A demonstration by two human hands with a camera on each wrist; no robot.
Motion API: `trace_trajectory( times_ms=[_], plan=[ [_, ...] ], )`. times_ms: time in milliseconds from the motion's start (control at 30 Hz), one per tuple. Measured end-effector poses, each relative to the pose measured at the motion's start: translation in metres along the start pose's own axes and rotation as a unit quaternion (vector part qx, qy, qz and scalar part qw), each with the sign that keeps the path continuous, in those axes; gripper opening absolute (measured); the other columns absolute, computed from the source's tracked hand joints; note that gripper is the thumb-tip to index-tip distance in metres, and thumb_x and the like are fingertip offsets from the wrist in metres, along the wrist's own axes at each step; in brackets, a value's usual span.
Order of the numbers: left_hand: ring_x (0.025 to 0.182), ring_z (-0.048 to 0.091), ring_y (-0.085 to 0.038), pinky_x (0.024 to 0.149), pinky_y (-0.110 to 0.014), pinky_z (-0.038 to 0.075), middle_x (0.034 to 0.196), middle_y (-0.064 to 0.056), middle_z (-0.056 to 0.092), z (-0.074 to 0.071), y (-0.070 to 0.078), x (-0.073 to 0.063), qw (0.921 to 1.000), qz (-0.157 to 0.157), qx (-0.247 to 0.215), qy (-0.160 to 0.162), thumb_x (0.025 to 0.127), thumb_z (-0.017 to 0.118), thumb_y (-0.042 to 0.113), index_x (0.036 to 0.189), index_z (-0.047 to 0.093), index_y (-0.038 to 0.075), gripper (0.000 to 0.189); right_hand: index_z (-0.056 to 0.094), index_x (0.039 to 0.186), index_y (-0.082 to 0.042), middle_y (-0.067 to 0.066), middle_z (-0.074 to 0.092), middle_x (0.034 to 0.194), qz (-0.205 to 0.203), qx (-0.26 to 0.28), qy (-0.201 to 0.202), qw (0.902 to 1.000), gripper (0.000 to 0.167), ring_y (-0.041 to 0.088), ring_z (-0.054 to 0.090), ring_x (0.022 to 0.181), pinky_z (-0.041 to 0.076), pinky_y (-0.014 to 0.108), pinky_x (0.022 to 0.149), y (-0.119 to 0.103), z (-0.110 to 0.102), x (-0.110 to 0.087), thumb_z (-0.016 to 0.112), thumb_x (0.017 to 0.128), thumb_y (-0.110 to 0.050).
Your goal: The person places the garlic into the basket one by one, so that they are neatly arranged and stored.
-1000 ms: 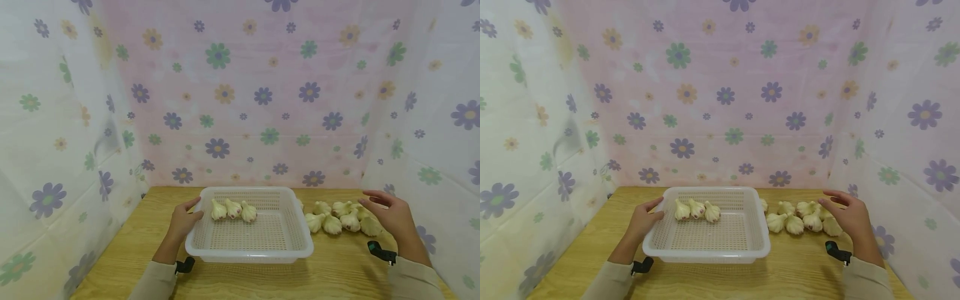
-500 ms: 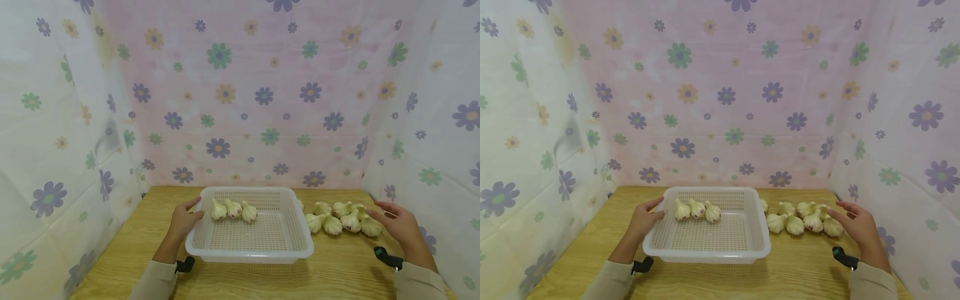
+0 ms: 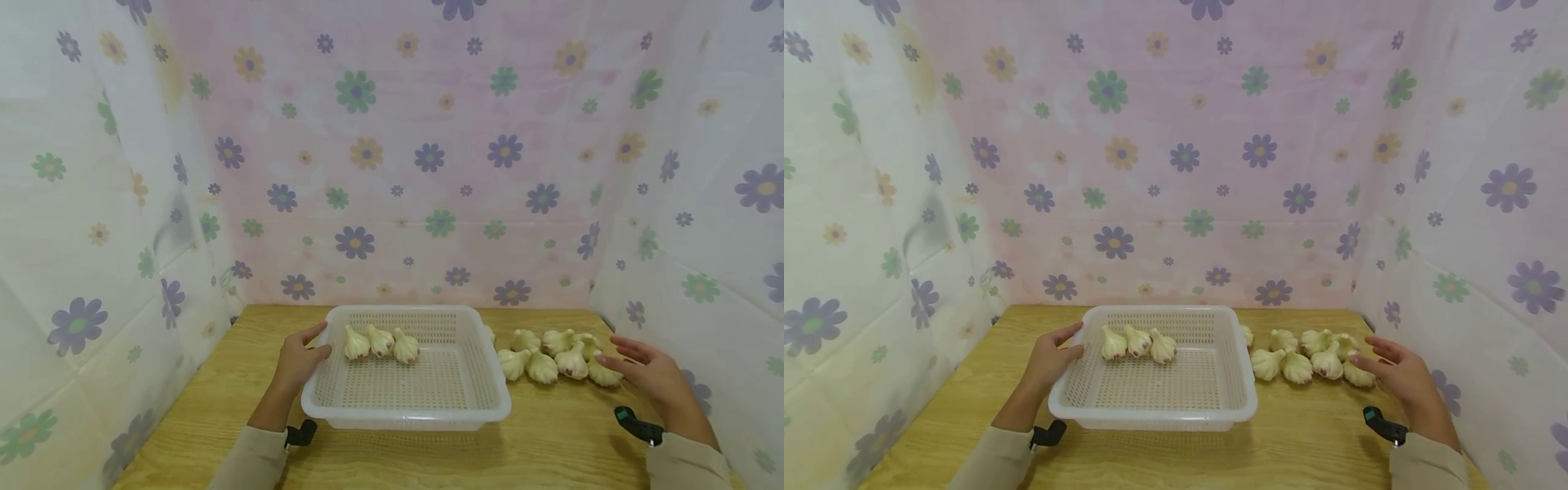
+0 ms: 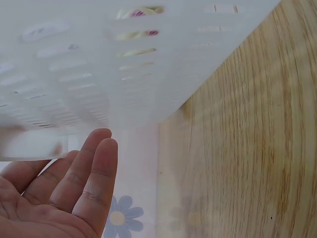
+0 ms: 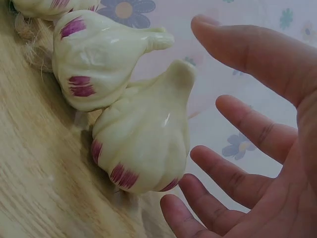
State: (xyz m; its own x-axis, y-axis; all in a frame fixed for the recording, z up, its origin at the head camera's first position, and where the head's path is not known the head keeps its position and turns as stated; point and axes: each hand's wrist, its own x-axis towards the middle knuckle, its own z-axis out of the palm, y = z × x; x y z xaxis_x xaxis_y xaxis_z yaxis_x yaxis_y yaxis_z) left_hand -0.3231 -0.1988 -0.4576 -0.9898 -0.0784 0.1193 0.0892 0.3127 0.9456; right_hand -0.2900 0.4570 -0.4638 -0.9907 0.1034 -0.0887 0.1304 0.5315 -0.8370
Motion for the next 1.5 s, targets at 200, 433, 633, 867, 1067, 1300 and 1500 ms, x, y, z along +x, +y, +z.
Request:
trace_trajectory(
  times_ms=[200, 433, 633, 867, 1067, 1300, 1500],
  plan=[
    [0.117, 0.069, -0.040, 0.077, -0.042, 0.065, 0.160, -0.019, 0.044, 0.000, 0.001, -0.001, 1.0000, -0.002, -0.001, 0.006, 0.087, 0.069, 0.011, 0.149, 0.058, 0.015, 0.063, 0.017, 0.166, -0.006, 0.035, 0.013, 0.167, 0.013, -0.004, -0.021, 0.9997, 0.100, 0.056, 0.029, 0.146, 0.061, 0.040, 0.092, 0.003, 0.000, 0.004, 0.068, 0.095, -0.055],
    [0.114, 0.071, -0.039, 0.077, -0.042, 0.064, 0.159, -0.020, 0.045, 0.002, 0.000, 0.000, 0.9998, 0.010, -0.009, 0.012, 0.086, 0.068, 0.009, 0.149, 0.057, 0.013, 0.064, 0.016, 0.165, -0.004, 0.037, 0.012, 0.166, 0.021, -0.021, -0.047, 0.9984, 0.100, 0.058, 0.030, 0.145, 0.060, 0.043, 0.093, 0.007, 0.000, 0.009, 0.067, 0.096, -0.055],
    [0.114, 0.071, -0.038, 0.077, -0.043, 0.065, 0.158, -0.021, 0.046, 0.007, -0.001, -0.001, 0.9998, 0.011, -0.017, -0.002, 0.085, 0.068, 0.007, 0.148, 0.058, 0.011, 0.064, 0.016, 0.165, -0.002, 0.038, 0.013, 0.164, 0.029, -0.051, -0.052, 0.9969, 0.101, 0.059, 0.031, 0.144, 0.060, 0.046, 0.092, 0.018, -0.001, 0.007, 0.065, 0.096, -0.056],
    [0.114, 0.071, -0.040, 0.076, -0.044, 0.065, 0.158, -0.021, 0.047, 0.004, -0.001, -0.001, 0.9998, 0.009, -0.014, 0.008, 0.088, 0.068, 0.009, 0.148, 0.058, 0.013, 0.061, 0.025, 0.163, -0.003, 0.038, 0.020, 0.162, 0.025, -0.094, -0.042, 0.9944, 0.106, 0.063, 0.034, 0.138, 0.057, 0.053, 0.088, 0.017, 0.001, 0.013, 0.068, 0.089, -0.065],
    [0.112, 0.072, -0.038, 0.076, -0.043, 0.065, 0.158, -0.020, 0.047, 0.003, -0.003, 0.000, 0.9998, 0.005, -0.015, 0.009, 0.087, 0.068, 0.008, 0.148, 0.059, 0.013, 0.062, 0.028, 0.161, 0.000, 0.041, 0.019, 0.161, 0.027, -0.092, -0.042, 0.9945, 0.106, 0.064, 0.033, 0.137, 0.055, 0.056, 0.091, 0.018, 0.003, 0.020, 0.071, 0.088, -0.063],
    [0.115, 0.070, -0.040, 0.076, -0.044, 0.065, 0.158, -0.020, 0.047, 0.002, -0.002, -0.001, 0.9999, 0.001, -0.007, 0.014, 0.086, 0.068, 0.009, 0.147, 0.060, 0.014, 0.062, 0.035, 0.156, 0.006, 0.041, 0.028, 0.158, 0.008, -0.110, -0.023, 0.9936, 0.103, 0.063, 0.038, 0.134, 0.053, 0.059, 0.093, 0.022, 0.005, 0.020, 0.073, 0.087, -0.061],
    [0.117, 0.069, -0.041, 0.077, -0.044, 0.065, 0.159, -0.020, 0.046, 0.002, -0.002, 0.000, 1.0000, -0.001, -0.006, 0.006, 0.087, 0.068, 0.010, 0.149, 0.058, 0.015, 0.062, 0.035, 0.156, 0.008, 0.043, 0.029, 0.156, 0.002, -0.109, -0.017, 0.9939, 0.100, 0.063, 0.039, 0.134, 0.053, 0.059, 0.095, 0.019, 0.003, 0.017, 0.072, 0.090, -0.058]
  ],
)
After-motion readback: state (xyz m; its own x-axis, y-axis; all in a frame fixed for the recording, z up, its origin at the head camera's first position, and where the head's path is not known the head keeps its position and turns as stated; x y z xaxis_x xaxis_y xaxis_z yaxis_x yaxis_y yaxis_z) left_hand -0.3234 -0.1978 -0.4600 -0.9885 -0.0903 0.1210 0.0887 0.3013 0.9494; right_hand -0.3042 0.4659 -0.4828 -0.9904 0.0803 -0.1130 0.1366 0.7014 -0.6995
